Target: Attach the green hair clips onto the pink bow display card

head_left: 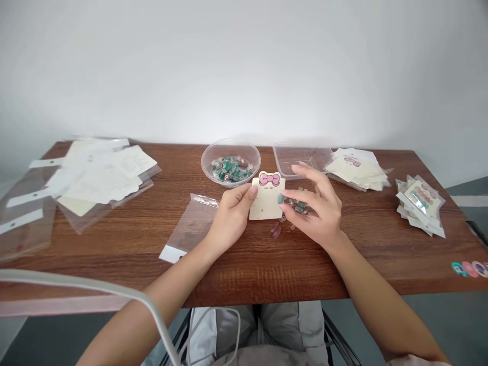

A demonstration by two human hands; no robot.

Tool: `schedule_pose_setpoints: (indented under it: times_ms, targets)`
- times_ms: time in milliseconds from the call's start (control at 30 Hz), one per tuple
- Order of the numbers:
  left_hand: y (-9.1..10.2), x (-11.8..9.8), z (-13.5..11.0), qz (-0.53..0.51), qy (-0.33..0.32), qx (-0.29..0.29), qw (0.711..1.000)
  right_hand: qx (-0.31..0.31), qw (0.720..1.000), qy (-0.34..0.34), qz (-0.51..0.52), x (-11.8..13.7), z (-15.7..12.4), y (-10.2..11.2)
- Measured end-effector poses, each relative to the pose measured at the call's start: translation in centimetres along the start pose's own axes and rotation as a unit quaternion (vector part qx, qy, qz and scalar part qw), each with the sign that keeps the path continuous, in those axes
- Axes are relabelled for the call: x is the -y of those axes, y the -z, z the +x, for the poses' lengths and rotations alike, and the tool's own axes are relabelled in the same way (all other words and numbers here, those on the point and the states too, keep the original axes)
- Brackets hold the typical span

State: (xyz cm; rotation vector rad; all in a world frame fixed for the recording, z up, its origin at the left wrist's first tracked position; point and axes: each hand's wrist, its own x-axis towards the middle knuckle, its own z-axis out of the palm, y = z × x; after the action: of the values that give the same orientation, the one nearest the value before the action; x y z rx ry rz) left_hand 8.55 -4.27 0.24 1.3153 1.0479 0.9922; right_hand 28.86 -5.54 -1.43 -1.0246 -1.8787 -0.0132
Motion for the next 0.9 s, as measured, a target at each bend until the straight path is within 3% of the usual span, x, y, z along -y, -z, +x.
schedule_pose_setpoints:
  times_ms: [167, 367, 667, 900]
  targets:
    - [-0.3, 0.3, 0.1, -0.012, 0.033, 0.036, 0.999, 0.029, 0.999, 0.044, 0.009, 0.4, -0.1, -0.3]
    - [-1.1, 0.3, -0.7, 0.026, 0.016, 0.027, 0.999, 0.033, 0.996, 0.087, 0.001, 0.1, -0.4, -0.9]
    - [-0.7, 0.0, -0.7, -0.007, 0.050, 0.034, 0.998, 0.065, 0.994, 0.084, 0.012, 0.0, -0.5, -1.0]
    - [-1.1, 0.3, -0.6, -0.035, 0.041, 0.034, 0.998, 0.043, 0.995, 0.087, 0.016, 0.6, -0.3, -1.4]
